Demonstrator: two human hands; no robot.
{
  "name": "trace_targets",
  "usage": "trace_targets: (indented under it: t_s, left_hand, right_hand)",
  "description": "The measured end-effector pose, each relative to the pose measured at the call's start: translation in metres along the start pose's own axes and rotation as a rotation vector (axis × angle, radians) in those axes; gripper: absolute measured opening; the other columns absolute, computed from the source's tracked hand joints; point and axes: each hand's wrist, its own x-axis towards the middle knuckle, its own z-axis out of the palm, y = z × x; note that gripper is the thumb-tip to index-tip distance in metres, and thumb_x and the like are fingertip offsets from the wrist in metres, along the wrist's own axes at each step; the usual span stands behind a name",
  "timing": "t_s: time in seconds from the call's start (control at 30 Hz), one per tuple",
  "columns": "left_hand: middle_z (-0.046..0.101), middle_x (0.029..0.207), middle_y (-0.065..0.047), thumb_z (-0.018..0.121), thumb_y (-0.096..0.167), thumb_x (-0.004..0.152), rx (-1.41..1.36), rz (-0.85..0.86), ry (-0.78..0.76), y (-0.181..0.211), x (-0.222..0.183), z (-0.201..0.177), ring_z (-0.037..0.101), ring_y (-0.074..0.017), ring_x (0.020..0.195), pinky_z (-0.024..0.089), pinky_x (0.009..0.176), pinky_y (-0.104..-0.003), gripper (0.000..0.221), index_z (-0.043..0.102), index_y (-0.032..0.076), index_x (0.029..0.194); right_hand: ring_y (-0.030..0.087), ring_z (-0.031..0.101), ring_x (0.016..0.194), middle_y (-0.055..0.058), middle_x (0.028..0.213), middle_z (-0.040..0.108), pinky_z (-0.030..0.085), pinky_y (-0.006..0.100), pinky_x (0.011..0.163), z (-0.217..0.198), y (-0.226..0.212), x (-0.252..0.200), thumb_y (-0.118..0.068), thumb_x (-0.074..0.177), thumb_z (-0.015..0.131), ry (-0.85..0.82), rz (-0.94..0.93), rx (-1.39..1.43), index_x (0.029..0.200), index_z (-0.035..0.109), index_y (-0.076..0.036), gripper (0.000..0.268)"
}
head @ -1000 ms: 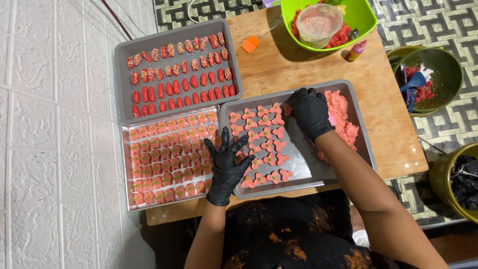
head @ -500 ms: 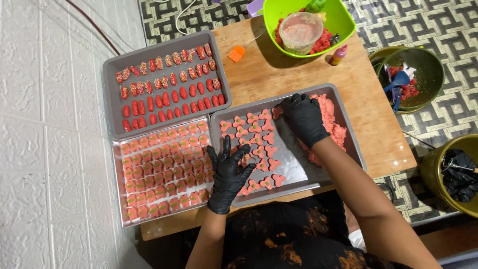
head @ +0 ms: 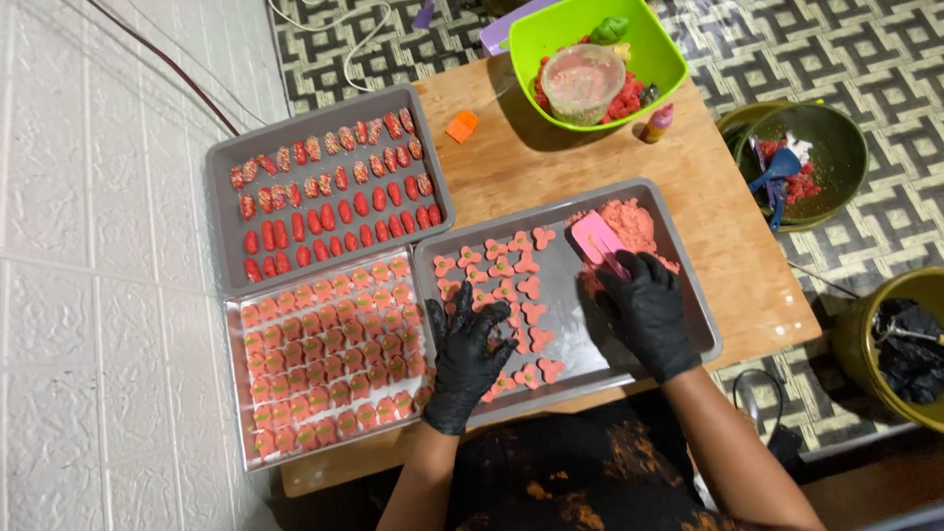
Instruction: Shaping pink dough into small bows and arranging them on a baking tray.
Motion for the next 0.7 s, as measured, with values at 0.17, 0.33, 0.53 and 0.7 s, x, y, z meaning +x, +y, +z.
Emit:
trace_targets:
  t_s: [0.17,0.33,0.53,0.7]
  left_hand:
    - [0.068,0.133,0.000,0.072,0.047,0.093,0.001,0.021,0.037,0.004,0.004,-0.003,0.029,-0.0271,0.152,-0.003,0.123,-0.061,0.049,0.060,0.035,0.138]
    - [0.069,0.133,-0.002,0.075,0.041,0.091,-0.087,-0.027,0.001,0.018,0.014,-0.021,0.033,-0.0307,0.149,0.005,0.122,-0.065,0.050,0.061,0.031,0.138]
    - [0.070,0.128,-0.004,0.075,0.043,0.092,-0.120,-0.008,0.061,0.034,0.025,-0.047,0.055,-0.0333,0.133,0.040,0.115,-0.062,0.052,0.060,0.029,0.139]
    - [0.071,0.125,-0.005,0.076,0.046,0.090,-0.152,-0.041,0.110,0.038,0.031,-0.049,0.062,-0.0352,0.123,0.053,0.104,-0.061,0.055,0.061,0.029,0.140]
  right_hand:
    - [0.033,0.059,0.130,0.005,0.140,0.061,0.051,0.047,0.097,0.021,0.008,-0.013,-0.040,0.085,0.071,0.062,-0.013,0.050,0.116,0.071,-0.035,0.032]
    - [0.034,0.058,0.132,0.005,0.142,0.061,0.051,0.047,0.098,0.021,0.009,-0.012,-0.037,0.087,0.070,0.061,-0.002,0.075,0.120,0.070,-0.035,0.033]
    - [0.031,0.059,0.131,0.004,0.141,0.061,0.049,0.045,0.101,0.025,0.010,-0.013,-0.038,0.086,0.072,0.058,0.020,0.077,0.119,0.071,-0.038,0.033]
    - [0.029,0.060,0.130,-0.001,0.141,0.062,0.052,0.045,0.101,0.019,0.012,-0.012,-0.044,0.084,0.072,-0.020,0.121,0.134,0.124,0.070,-0.040,0.040]
